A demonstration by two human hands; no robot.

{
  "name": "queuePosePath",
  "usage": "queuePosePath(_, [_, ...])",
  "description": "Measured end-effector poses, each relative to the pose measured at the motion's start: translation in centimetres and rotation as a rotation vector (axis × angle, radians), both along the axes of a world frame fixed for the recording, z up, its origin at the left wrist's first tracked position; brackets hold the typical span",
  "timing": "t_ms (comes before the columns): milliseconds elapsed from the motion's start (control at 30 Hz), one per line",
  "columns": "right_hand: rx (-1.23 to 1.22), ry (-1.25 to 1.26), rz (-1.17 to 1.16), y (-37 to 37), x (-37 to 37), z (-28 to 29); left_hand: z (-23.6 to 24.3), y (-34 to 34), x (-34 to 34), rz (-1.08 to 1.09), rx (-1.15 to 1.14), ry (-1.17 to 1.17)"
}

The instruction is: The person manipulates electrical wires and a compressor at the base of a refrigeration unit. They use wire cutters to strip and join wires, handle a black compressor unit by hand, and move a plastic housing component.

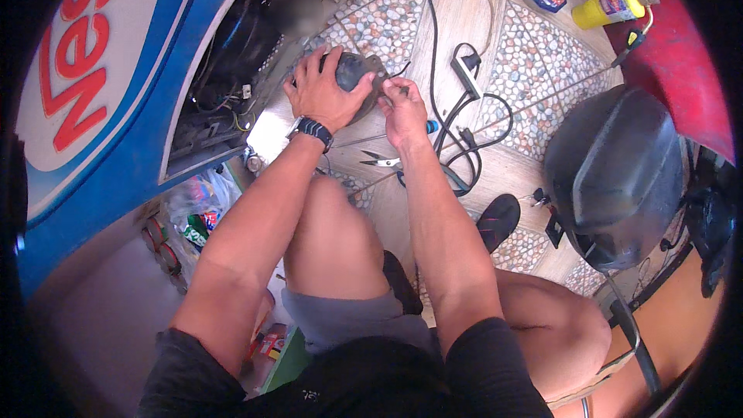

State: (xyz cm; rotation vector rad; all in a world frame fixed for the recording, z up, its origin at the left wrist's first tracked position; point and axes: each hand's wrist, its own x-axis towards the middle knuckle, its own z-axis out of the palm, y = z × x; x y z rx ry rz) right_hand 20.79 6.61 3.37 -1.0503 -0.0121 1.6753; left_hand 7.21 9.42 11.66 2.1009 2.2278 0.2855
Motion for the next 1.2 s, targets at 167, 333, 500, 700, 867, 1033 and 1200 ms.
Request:
queuePosePath(167, [0.113, 0.119, -0.012, -1.2, -0.2, -0.2, 0.1, 0.3, -0.1, 0.048, -0.015, 0.004])
queuePosePath(333, [0.101, 0.150, -0.025, -1.4, -0.3, 0.2, 0.5, 0.3, -0.1, 0.049, 0.001, 0.010])
queuePosePath(500, [0.124, 0.114, -0.035, -2.1, -0.6, -0.2, 0.6, 0.3, -0.2, 0.054, -0.012, -0.028])
queuePosePath(700, [0.134, 0.079, -0.018, -2.0, -0.3, -0.3, 0.7, 0.2, -0.1, 0.046, -0.034, -0.009])
queuePosePath(867, [0.050, -0.084, 0.207, -1.1, 1.3, 0.9, 0.3, 0.0, -0.2, 0.040, 0.038, -0.024])
queuePosePath(1033, [0.408, -1.574, 0.782, -5.1, 4.5, 2.1, 0.4, -0.2, -0.5, 0.043, 0.014, -0.003])
queuePosePath(1200, [0.596, -1.853, 1.051, -10.8, 7.8, 2.9, 0.5, -0.5, -0.4, 0.043, 0.011, -0.006])
